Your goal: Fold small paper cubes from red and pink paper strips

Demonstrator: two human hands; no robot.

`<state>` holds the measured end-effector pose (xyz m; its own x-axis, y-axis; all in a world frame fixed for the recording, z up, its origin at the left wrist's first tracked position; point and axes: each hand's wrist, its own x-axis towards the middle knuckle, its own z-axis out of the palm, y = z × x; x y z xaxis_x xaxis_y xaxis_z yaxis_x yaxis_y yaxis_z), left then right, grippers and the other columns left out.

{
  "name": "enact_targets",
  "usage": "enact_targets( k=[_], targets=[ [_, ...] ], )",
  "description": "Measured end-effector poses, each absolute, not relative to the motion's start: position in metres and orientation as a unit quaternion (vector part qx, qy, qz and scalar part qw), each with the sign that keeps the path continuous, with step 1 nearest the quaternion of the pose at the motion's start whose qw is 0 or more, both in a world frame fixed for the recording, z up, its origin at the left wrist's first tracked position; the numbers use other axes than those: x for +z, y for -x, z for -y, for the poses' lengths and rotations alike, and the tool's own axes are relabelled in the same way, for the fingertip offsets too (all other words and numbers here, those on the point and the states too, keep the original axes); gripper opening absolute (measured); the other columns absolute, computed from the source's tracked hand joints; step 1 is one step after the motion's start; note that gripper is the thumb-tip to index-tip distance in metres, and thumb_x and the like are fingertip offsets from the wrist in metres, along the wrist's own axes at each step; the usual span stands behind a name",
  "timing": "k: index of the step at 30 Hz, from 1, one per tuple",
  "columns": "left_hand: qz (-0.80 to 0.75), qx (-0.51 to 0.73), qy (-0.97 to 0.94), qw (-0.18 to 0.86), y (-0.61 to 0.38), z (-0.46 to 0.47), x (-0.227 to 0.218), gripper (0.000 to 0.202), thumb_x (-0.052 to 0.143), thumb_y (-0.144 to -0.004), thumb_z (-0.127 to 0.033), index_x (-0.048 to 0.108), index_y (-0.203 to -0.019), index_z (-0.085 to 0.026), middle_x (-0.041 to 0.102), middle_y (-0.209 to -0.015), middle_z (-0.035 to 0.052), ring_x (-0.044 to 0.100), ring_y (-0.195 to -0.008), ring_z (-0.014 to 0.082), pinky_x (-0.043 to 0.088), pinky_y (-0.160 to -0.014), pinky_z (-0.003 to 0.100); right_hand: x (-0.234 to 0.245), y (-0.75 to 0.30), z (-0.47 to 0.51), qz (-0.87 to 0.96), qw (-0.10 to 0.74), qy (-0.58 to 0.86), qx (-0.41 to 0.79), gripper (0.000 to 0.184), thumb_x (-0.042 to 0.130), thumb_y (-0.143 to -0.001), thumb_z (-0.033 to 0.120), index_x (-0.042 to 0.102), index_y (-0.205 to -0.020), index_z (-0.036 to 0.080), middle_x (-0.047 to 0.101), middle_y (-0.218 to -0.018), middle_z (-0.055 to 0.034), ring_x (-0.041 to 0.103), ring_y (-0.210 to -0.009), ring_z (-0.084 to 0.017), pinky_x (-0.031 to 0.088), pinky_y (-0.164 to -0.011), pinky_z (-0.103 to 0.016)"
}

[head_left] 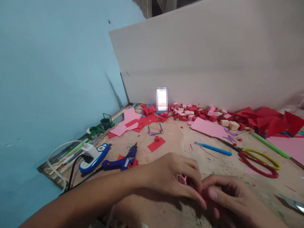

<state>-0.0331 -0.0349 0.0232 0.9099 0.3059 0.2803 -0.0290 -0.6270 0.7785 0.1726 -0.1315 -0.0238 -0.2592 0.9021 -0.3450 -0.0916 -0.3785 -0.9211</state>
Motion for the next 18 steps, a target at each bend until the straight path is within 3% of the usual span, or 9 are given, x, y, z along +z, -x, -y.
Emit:
enact_targets(
  k=[2,4,5,7,8,10,13,16,18],
  targets=[
    [-0.157,0.107,-0.923,0.336,0.047,0.024,0.05,0.015,0.083,-0.084,-0.024,0.072,-0.078,-0.017,0.073,-0.087,0.0022,0.069,-0.082,0.0144,0.055,-0.075,0.021,-0.023,-0.171,0.128,0.406,0.39,0.488,0.667,0.059,0.076,-0.073,0.075,0.065,-0.065,0.017,0.045,-0.054,0.0033,0.031,-0.047,-0.009,0.02,-0.047,-0.025],
    [-0.37,0.099,-0.921,0.073,0.066,0.013,0.079,0.008,0.079,-0.084,-0.016,0.074,-0.082,-0.021,0.074,-0.083,0.0013,0.07,-0.08,0.0179,0.055,-0.073,0.025,-0.023,-0.172,0.126,0.406,0.401,0.508,0.646,0.062,0.072,-0.077,0.074,0.055,-0.057,0.018,0.041,-0.054,0.0035,0.031,-0.049,-0.01,0.022,-0.047,-0.025],
    [-0.495,0.149,-0.851,-0.094,0.075,0.009,0.093,0.012,0.077,-0.085,-0.015,0.075,-0.093,-0.023,0.077,-0.094,0.0038,0.071,-0.09,0.0228,0.056,-0.082,0.031,-0.023,-0.173,0.125,0.408,0.404,0.517,0.634,0.062,0.071,-0.079,0.073,0.052,-0.056,0.019,0.04,-0.053,0.004,0.031,-0.049,-0.01,0.022,-0.048,-0.025],
    [-0.564,0.201,-0.774,-0.206,0.091,0.004,0.113,0.046,0.065,-0.09,-0.009,0.062,-0.135,-0.019,0.06,-0.143,0.0178,0.054,-0.132,0.0374,0.044,-0.107,0.053,-0.024,-0.175,0.124,0.411,0.406,0.526,0.624,0.062,0.07,-0.082,0.071,0.049,-0.055,0.019,0.037,-0.051,0.0048,0.03,-0.049,-0.01,0.021,-0.048,-0.026],
    [-0.584,0.191,-0.744,-0.261,0.096,0.001,0.119,0.052,0.064,-0.092,-0.013,0.056,-0.143,-0.019,0.05,-0.154,0.0182,0.048,-0.139,0.0392,0.041,-0.11,0.056,-0.025,-0.175,0.124,0.41,0.406,0.528,0.623,0.061,0.07,-0.082,0.07,0.049,-0.055,0.02,0.036,-0.051,0.0051,0.03,-0.049,-0.01,0.021,-0.048,-0.026],
    [-0.614,0.125,-0.732,-0.266,0.102,-0.005,0.122,0.048,0.058,-0.096,-0.018,0.056,-0.144,-0.02,0.052,-0.154,0.0165,0.052,-0.136,0.039,0.044,-0.107,0.054,-0.026,-0.176,0.125,0.403,0.407,0.529,0.626,0.061,0.07,-0.08,0.071,0.048,-0.055,0.02,0.036,-0.051,0.0051,0.03,-0.049,-0.011,0.02,-0.048,-0.026],
    [-0.643,0.013,-0.742,-0.187,0.103,-0.024,0.111,0.032,0.054,-0.098,-0.017,0.07,-0.126,-0.022,0.074,-0.12,0.0132,0.07,-0.109,0.0351,0.055,-0.09,0.047,-0.027,-0.176,0.126,0.418,0.403,0.546,0.605,0.059,0.07,-0.08,0.07,0.049,-0.055,0.02,0.037,-0.051,0.0049,0.03,-0.048,-0.011,0.02,-0.048,-0.027],
    [-0.631,-0.049,-0.761,-0.142,0.104,-0.054,0.092,0.02,0.06,-0.1,-0.023,0.071,-0.115,-0.016,0.073,-0.114,0.0113,0.071,-0.105,0.0279,0.057,-0.09,0.044,-0.027,-0.177,0.125,0.454,0.387,0.582,0.553,0.056,0.07,-0.08,0.066,0.051,-0.054,0.021,0.038,-0.05,0.0041,0.032,-0.047,-0.011,0.022,-0.048,-0.027],
    [-0.631,-0.08,-0.762,-0.119,0.107,-0.077,0.08,0.028,0.064,-0.1,-0.034,0.066,-0.12,-0.014,0.069,-0.119,0.01,0.069,-0.104,0.0238,0.059,-0.091,0.045,-0.027,-0.177,0.124,0.471,0.378,0.594,0.531,0.054,0.071,-0.08,0.064,0.052,-0.054,0.02,0.039,-0.048,0.004,0.033,-0.046,-0.011,0.023,-0.048,-0.026]
  ],
)
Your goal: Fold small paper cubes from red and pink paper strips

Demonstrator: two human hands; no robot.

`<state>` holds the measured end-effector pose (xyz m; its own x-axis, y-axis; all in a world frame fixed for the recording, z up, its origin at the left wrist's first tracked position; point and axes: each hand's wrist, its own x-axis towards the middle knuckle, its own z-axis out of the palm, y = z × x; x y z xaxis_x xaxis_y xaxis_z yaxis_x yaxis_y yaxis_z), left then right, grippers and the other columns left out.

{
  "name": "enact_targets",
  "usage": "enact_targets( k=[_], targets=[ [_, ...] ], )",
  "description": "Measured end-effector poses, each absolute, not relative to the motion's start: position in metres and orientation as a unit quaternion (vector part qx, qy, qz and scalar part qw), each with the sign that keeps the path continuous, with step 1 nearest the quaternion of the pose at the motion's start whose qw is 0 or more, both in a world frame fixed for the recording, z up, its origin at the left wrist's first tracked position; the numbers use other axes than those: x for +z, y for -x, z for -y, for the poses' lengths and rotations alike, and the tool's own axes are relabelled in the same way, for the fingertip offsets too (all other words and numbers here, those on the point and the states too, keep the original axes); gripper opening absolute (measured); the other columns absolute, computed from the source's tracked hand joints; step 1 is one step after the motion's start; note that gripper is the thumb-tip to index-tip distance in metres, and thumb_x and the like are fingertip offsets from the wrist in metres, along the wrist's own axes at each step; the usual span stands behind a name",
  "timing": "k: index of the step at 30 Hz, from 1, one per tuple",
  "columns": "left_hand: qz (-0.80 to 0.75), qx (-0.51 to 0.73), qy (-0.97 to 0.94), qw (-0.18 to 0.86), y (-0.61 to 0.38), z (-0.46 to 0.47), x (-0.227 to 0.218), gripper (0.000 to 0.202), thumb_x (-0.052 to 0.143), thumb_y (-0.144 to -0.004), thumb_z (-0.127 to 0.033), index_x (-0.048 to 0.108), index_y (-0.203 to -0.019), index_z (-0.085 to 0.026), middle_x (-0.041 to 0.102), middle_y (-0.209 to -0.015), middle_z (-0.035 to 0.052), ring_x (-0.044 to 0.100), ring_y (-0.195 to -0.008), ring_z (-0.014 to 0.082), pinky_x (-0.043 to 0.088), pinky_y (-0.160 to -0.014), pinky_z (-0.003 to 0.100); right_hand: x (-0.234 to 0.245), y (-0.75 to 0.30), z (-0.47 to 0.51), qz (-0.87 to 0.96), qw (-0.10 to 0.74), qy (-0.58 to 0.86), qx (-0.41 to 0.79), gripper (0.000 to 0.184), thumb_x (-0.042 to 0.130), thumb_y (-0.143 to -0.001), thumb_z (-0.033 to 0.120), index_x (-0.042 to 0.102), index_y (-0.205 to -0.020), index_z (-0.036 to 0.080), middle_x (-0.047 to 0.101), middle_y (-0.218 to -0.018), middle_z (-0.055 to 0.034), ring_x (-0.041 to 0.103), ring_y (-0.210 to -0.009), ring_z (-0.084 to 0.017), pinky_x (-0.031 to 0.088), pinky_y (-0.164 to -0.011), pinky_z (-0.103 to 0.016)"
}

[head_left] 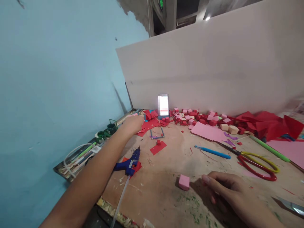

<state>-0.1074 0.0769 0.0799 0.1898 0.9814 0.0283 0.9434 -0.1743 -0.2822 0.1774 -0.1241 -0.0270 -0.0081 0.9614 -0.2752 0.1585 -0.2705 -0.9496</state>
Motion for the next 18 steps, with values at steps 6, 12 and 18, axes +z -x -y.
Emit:
enact_targets(
  k=[6,12,18],
  targets=[
    [0.647,0.127,0.748,0.078,0.122,-0.127,0.049,0.034,0.065,-0.1,-0.034,0.062,-0.128,-0.015,0.065,-0.127,0.012,0.067,-0.108,0.0255,0.059,-0.091,0.046,-0.022,-0.171,0.125,0.443,0.408,0.563,0.565,0.054,0.07,-0.079,0.065,0.052,-0.054,0.021,0.034,-0.046,0.007,0.026,-0.043,-0.009,0.023,-0.045,-0.024],
    [0.659,0.145,0.735,0.058,0.138,-0.144,0.034,0.035,0.065,-0.1,-0.034,0.062,-0.129,-0.016,0.064,-0.129,0.0117,0.067,-0.11,0.0257,0.059,-0.092,0.046,-0.022,-0.17,0.124,0.42,0.442,0.545,0.576,0.053,0.07,-0.078,0.062,0.052,-0.05,0.021,0.032,-0.041,0.0082,0.021,-0.039,-0.007,0.022,-0.042,-0.023],
    [0.664,0.14,0.734,0.039,0.15,-0.153,0.028,0.034,0.065,-0.1,-0.034,0.062,-0.128,-0.016,0.064,-0.128,0.0114,0.067,-0.109,0.0257,0.059,-0.092,0.046,-0.017,-0.179,0.118,0.479,0.363,0.554,0.576,0.054,0.068,-0.077,0.067,0.054,-0.054,0.02,0.04,-0.041,0.0058,0.029,-0.037,-0.007,0.021,-0.04,-0.023]
  ],
)
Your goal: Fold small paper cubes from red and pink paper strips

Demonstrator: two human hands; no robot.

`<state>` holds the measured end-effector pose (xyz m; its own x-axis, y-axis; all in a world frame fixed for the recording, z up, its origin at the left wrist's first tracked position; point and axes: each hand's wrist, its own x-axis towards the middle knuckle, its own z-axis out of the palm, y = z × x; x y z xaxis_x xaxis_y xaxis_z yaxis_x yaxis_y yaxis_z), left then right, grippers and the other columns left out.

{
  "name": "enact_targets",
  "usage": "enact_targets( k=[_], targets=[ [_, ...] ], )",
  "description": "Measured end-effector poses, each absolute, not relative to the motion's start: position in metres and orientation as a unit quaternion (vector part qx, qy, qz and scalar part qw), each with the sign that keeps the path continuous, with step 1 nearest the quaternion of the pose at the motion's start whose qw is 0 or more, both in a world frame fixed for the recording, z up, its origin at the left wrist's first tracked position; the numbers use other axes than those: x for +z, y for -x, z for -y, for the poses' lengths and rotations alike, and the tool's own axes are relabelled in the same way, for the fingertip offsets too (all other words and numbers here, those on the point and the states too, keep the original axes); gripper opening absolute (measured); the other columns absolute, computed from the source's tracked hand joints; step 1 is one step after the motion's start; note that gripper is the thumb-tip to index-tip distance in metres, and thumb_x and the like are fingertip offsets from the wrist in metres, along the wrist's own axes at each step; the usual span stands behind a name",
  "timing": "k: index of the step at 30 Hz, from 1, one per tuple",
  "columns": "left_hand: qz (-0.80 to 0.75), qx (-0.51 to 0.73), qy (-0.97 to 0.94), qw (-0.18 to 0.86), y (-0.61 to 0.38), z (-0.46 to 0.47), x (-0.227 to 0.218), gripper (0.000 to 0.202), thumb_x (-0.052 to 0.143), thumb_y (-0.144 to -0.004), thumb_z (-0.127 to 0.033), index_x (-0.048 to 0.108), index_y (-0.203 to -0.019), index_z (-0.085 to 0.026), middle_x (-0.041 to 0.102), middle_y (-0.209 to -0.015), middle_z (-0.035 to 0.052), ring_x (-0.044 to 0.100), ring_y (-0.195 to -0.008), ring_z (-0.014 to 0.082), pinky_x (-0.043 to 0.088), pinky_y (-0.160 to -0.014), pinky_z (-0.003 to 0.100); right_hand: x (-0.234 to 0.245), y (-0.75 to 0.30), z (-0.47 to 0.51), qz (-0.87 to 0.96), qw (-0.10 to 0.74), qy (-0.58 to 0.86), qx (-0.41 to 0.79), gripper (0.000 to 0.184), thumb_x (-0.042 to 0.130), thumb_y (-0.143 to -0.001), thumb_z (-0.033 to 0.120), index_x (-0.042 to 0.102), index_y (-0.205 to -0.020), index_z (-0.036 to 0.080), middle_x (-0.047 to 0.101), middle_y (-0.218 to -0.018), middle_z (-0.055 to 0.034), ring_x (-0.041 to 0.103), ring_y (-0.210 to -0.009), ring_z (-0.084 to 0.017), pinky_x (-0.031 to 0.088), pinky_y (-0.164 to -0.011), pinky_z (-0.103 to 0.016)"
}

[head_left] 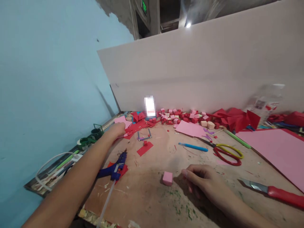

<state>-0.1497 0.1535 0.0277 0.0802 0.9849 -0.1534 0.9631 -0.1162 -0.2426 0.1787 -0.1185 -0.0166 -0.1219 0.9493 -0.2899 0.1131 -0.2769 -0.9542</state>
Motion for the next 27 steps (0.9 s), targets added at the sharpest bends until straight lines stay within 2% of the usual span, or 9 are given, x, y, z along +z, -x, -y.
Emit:
enact_targets(
  k=[5,10,15,18,21,24,25,27],
  targets=[
    [0.668,0.116,0.734,0.024,0.154,-0.16,0.023,0.035,0.065,-0.1,-0.034,0.061,-0.13,-0.016,0.064,-0.129,0.0116,0.066,-0.11,0.0259,0.059,-0.092,0.046,-0.015,-0.173,0.12,0.454,0.391,0.566,0.566,0.058,0.067,-0.07,0.074,0.051,-0.052,0.022,0.039,-0.04,0.0063,0.031,-0.036,-0.007,0.022,-0.039,-0.023],
    [0.673,0.103,0.732,0.019,0.153,-0.154,0.025,0.035,0.065,-0.1,-0.034,0.061,-0.129,-0.016,0.064,-0.129,0.0115,0.067,-0.11,0.0259,0.059,-0.092,0.046,-0.019,-0.169,0.121,0.457,0.404,0.562,0.558,0.057,0.066,-0.072,0.072,0.052,-0.052,0.021,0.037,-0.04,0.0066,0.034,-0.035,-0.008,0.024,-0.039,-0.023],
    [0.675,0.074,0.734,0.022,0.142,-0.135,0.046,0.032,0.066,-0.099,-0.034,0.064,-0.125,-0.016,0.066,-0.123,0.0102,0.068,-0.106,0.0248,0.059,-0.09,0.044,-0.021,-0.169,0.123,0.435,0.427,0.558,0.563,0.056,0.068,-0.074,0.069,0.05,-0.051,0.021,0.036,-0.04,0.0071,0.032,-0.035,-0.007,0.022,-0.038,-0.023],
    [0.652,0.022,0.757,0.031,0.121,-0.109,0.065,0.026,0.065,-0.099,-0.036,0.067,-0.115,-0.015,0.069,-0.116,0.0089,0.068,-0.101,0.023,0.058,-0.089,0.043,-0.02,-0.17,0.124,0.419,0.433,0.545,0.583,0.055,0.072,-0.076,0.065,0.053,-0.053,0.02,0.036,-0.042,0.0077,0.031,-0.037,-0.007,0.022,-0.039,-0.021],
    [0.589,-0.058,0.806,0.035,0.085,-0.061,0.078,0.017,0.063,-0.097,-0.031,0.072,-0.1,-0.017,0.073,-0.107,0.0073,0.068,-0.101,0.025,0.054,-0.086,0.036,-0.018,-0.169,0.126,0.405,0.442,0.538,0.593,0.047,0.079,-0.074,0.06,0.065,-0.063,0.016,0.045,-0.046,0.0056,0.035,-0.041,-0.007,0.024,-0.041,-0.02],
    [0.486,-0.107,0.867,0.011,0.048,0.002,0.073,0.012,0.061,-0.096,-0.028,0.072,-0.101,-0.024,0.075,-0.105,-0.0005,0.068,-0.096,0.0168,0.05,-0.082,0.026,-0.019,-0.162,0.132,0.367,0.476,0.526,0.602,0.045,0.087,-0.069,0.056,0.077,-0.088,0.017,0.068,-0.073,-0.0044,0.054,-0.054,-0.012,0.035,-0.046,-0.021],
    [0.432,-0.113,0.895,0.003,0.039,0.022,0.068,0.008,0.065,-0.093,-0.025,0.071,-0.098,-0.024,0.075,-0.104,-0.0014,0.068,-0.094,0.0163,0.049,-0.079,0.026,-0.021,-0.16,0.134,0.35,0.494,0.506,0.614,0.049,0.089,-0.067,0.056,0.077,-0.097,0.019,0.072,-0.084,-0.0072,0.061,-0.062,-0.016,0.041,-0.051,-0.023],
    [0.272,-0.141,0.951,0.048,0.026,0.052,0.056,0.005,0.063,-0.089,-0.017,0.067,-0.087,-0.018,0.074,-0.092,0.0036,0.065,-0.08,0.0185,0.045,-0.068,0.03,-0.024,-0.154,0.136,0.338,0.519,0.455,0.641,0.051,0.092,-0.065,0.053,0.077,-0.101,0.02,0.071,-0.087,-0.0083,0.066,-0.075,-0.021,0.048,-0.061,-0.027]
  ],
)
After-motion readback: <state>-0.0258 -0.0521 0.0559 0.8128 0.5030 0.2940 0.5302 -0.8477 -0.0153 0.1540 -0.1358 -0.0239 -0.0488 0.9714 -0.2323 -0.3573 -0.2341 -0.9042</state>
